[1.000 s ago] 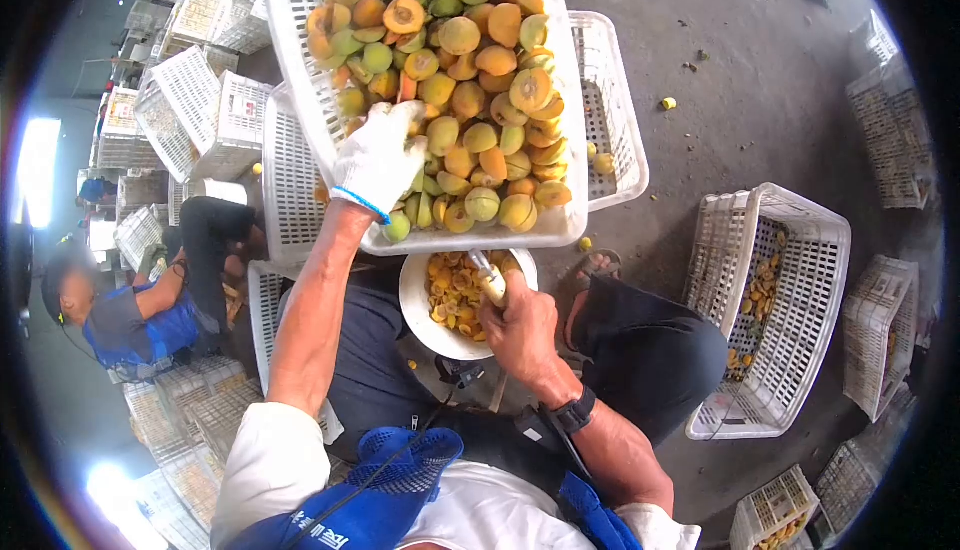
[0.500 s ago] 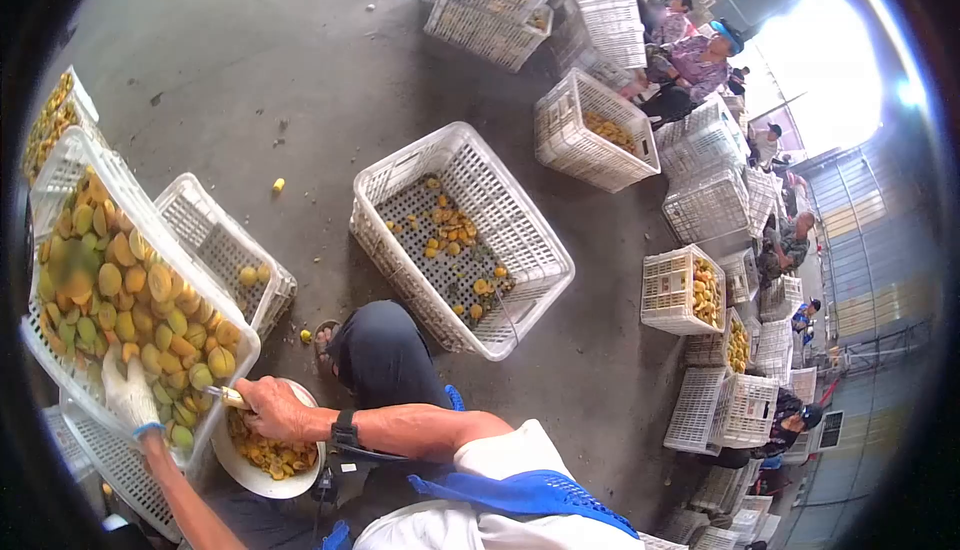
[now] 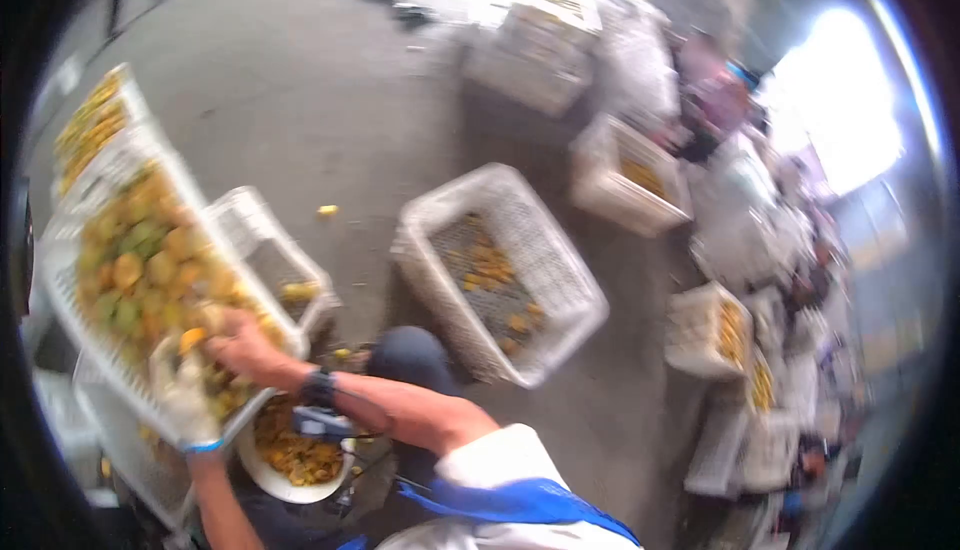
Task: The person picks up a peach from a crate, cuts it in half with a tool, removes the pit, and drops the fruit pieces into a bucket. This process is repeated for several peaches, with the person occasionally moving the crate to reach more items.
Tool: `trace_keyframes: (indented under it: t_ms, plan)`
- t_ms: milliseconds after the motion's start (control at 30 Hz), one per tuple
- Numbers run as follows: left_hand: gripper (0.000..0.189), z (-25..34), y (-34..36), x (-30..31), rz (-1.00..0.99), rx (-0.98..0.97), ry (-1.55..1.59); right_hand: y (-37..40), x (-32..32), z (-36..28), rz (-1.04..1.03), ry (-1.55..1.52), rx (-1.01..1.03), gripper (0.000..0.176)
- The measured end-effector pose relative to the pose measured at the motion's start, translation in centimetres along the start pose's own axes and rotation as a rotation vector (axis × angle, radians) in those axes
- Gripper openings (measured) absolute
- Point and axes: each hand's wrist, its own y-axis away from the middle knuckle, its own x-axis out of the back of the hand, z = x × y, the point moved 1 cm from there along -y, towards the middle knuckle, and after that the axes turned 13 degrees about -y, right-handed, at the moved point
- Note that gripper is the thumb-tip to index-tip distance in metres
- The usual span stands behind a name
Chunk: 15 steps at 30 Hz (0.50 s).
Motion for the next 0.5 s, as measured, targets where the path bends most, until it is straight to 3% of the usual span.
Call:
trace_keyframes:
  t_ms: [67,100,167,267,333,400,500]
  plan:
    - [0.023,1.0,0.5,0.8,0.058,-0.07,-0.208,-0.3,1.2,0.9,0.08,0.114,-0.224,0.032]
    - [0.023,2.0,0.5,1.7,0.052,-0.066,-0.139,-1.3,2.1,3.9,0.046,0.037,-0.13,0.033]
    - [0.029,-1.1,0.6,2.2,0.026,-0.117,0.076,-0.8,-0.4,1.3,-0.011,-0.024,-0.132,0.036]
    - [0.036,-2.9,1.0,2.0,-0.024,0.07,0.335,-1.3,-1.7,1.0,-0.001,0.151,-0.234,0.026]
    - [0.04,-3.5,1.4,2.0,-0.078,0.174,0.505,-1.1,-3.0,2.4,-0.053,0.121,-0.154,0.025]
    - [0.043,-3.9,1.8,2.4,-0.08,0.142,0.515,-0.7,-4.2,2.9,-0.068,0.047,-0.224,0.029]
    - [0.042,-5.6,2.7,2.3,-0.122,0.268,0.501,-0.8,-5.0,2.9,-0.051,0.005,-0.272,0.031]
